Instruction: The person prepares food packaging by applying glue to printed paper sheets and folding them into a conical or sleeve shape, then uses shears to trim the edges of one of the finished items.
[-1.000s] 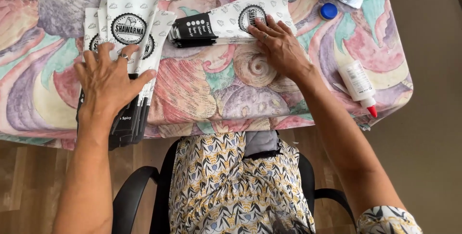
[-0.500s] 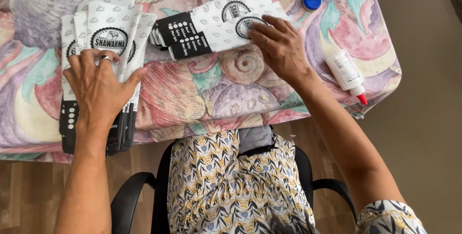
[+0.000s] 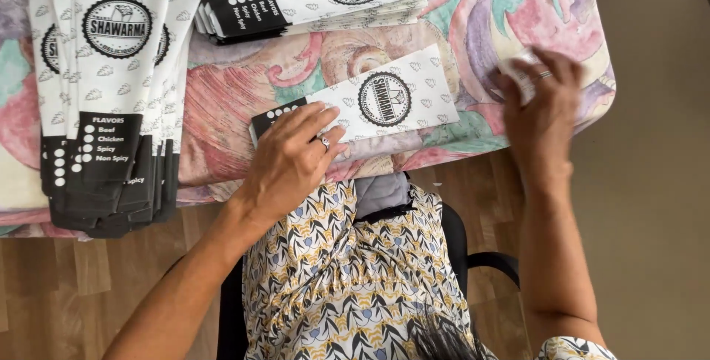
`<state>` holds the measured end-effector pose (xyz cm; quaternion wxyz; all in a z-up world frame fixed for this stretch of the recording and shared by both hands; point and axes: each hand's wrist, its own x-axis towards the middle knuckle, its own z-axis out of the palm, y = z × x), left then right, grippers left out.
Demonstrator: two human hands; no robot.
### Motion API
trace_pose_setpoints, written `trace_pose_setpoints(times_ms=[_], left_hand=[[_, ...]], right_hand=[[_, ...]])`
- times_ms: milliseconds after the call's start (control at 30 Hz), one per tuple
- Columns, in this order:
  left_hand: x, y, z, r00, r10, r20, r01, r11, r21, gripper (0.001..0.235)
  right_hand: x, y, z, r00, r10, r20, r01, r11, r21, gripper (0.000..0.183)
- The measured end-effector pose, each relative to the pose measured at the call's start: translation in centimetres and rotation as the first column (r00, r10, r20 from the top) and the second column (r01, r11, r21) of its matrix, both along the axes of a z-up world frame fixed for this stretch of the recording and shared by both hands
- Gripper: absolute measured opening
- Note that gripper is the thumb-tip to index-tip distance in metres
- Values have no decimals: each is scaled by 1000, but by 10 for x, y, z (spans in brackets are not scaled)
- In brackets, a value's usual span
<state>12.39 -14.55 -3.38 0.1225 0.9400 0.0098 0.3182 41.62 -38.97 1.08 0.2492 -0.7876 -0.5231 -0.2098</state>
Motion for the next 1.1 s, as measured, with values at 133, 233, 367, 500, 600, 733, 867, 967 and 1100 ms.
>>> trace_pose_setpoints(times_ms=[133, 233, 367, 500, 600, 733, 867, 967, 1100], left_hand=[[-9, -8, 24, 987, 71, -146, -77, 996, -33, 12], [-19, -6, 15, 975, 135, -177, -143, 989, -31, 10], [-31, -7, 22, 955, 167, -246, -177, 984, -17, 13], [-31, -3, 15, 964, 148, -219, -153, 988, -4, 8], [-28, -2, 16, 972, 165, -169, -160, 986, 44, 4], [-20, -1, 26, 977, 170, -129, -160, 984, 83, 14], [-12, 5, 26, 980, 170, -103, -160, 982, 102, 16], [-9, 10, 24, 969, 192, -158, -184, 981, 64, 21], [-8, 13, 36, 969, 143, -204, -149, 989, -17, 24]], right_hand=[[16, -26, 15, 999, -39, 38, 39, 999, -3, 31], [-28, 6, 26, 954, 281, -102, -274, 959, 76, 3], [-54, 31, 20, 858, 491, -153, -491, 870, 36, 8], [-43, 28, 15, 858, 487, -160, -490, 871, 23, 8], [-5, 4, 14, 978, 156, -141, -170, 982, -88, 25], [16, -4, 47, 726, -556, -404, 317, 792, -522, 79], [17, -18, 46, 604, -547, -580, 334, 834, -439, 30], [9, -34, 40, 430, -118, -895, 444, 891, 96, 19], [-15, -43, 36, 421, 401, -814, 295, 788, 541, 35]])
